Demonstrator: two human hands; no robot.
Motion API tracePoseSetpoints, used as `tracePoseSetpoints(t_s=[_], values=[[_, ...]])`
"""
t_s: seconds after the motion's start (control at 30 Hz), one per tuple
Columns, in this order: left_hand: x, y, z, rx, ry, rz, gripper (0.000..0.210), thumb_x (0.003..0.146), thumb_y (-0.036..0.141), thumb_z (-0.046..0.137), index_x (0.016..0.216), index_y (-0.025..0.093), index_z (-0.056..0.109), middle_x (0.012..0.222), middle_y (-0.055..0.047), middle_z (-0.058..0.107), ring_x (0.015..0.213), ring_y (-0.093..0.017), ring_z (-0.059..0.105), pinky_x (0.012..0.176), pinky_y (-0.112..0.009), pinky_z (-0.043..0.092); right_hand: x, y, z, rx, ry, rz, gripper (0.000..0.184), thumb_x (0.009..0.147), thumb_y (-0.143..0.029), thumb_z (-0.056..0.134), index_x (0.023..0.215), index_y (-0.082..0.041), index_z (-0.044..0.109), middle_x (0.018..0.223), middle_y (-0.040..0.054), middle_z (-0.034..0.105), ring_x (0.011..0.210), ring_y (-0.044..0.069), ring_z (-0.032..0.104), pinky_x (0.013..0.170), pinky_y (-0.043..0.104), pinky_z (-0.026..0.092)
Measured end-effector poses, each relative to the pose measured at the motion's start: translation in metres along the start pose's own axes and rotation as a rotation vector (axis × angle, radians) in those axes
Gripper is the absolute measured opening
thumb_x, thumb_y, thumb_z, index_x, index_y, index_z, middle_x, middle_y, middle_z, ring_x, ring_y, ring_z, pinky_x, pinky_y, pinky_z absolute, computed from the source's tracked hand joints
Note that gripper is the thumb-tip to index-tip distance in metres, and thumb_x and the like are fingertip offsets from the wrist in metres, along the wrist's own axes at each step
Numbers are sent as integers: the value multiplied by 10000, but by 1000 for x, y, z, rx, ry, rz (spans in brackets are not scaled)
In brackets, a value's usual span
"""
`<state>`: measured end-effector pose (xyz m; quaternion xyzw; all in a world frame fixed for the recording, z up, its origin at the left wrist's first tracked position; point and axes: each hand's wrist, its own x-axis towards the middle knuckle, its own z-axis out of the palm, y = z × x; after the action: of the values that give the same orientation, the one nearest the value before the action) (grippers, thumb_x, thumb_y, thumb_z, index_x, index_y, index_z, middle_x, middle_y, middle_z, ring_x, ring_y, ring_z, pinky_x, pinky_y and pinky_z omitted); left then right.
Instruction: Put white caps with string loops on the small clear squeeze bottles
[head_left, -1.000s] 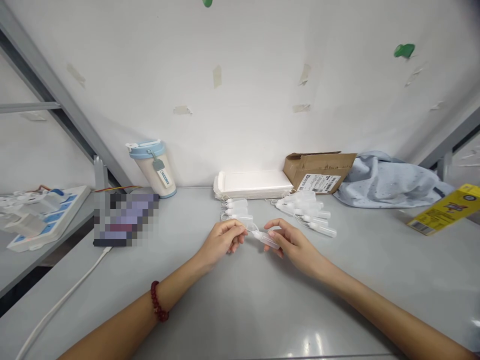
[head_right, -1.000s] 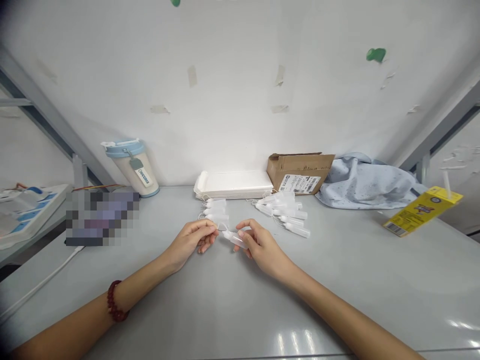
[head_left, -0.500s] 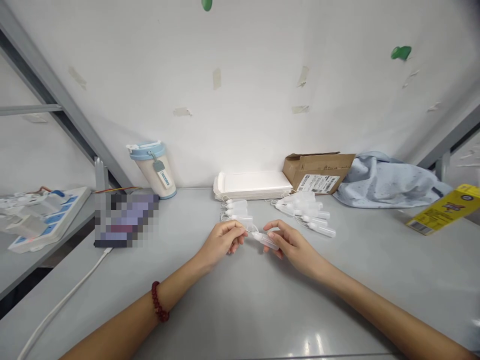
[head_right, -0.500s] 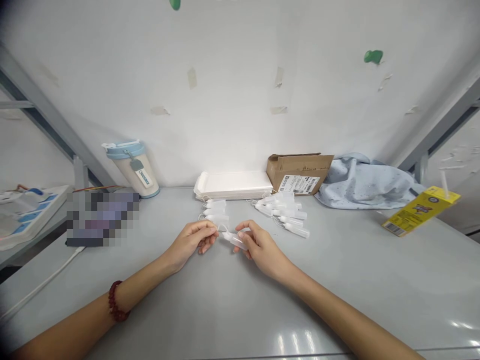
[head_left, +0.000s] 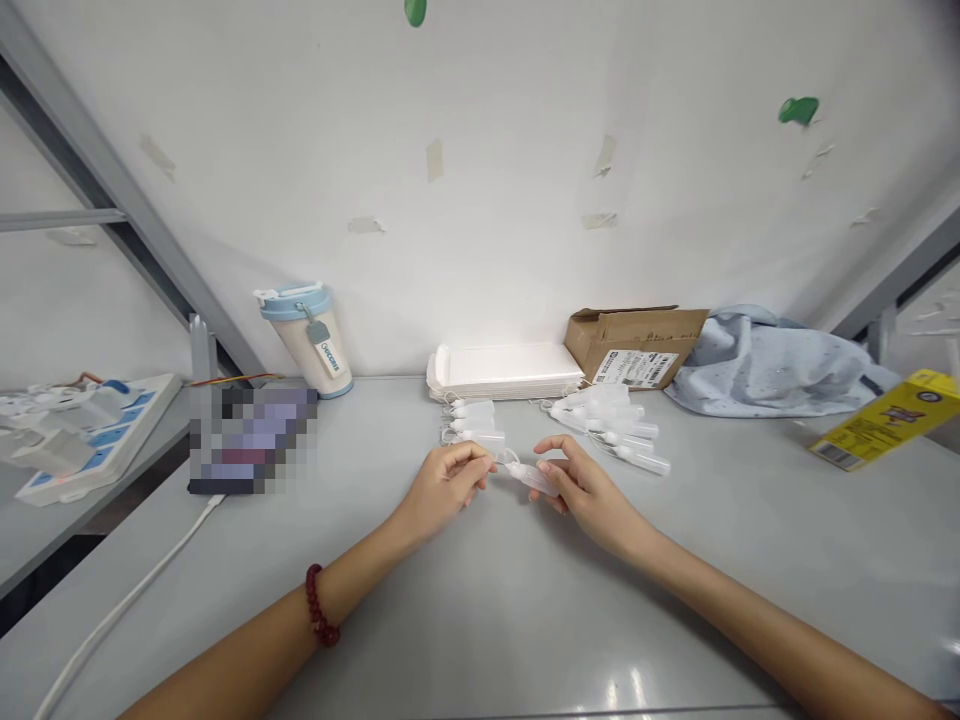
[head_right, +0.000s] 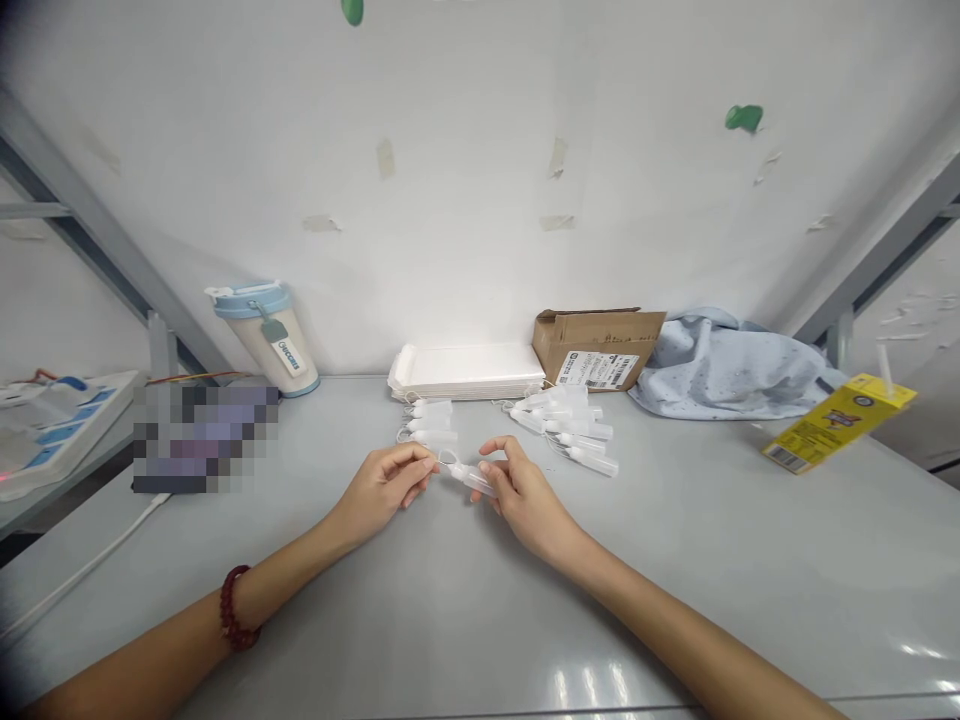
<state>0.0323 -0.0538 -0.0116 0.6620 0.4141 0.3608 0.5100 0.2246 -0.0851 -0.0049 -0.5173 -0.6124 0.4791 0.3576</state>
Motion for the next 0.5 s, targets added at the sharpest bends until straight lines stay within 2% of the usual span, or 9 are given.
tracePoseSetpoints(t_s=[0.13,0.5], values=[[-4,3,2,83,49,40,206,834,279,464,697,156,556,609,42,463,474,-58,380,477,-199,319,-1,-3,-1,-2,-13,-4,247,863,-446,374,959,-219,373,663,-13,589,524,115,414,516,239,325],[-3,2,3,93,0,36,203,814,268,467,675,150,556,576,45,436,476,-66,369,464,-202,314,-4,0,-2,-84,-49,-47,203,890,-429,365,953,-237,380,662,-16,605,518,121,406,521,236,309]])
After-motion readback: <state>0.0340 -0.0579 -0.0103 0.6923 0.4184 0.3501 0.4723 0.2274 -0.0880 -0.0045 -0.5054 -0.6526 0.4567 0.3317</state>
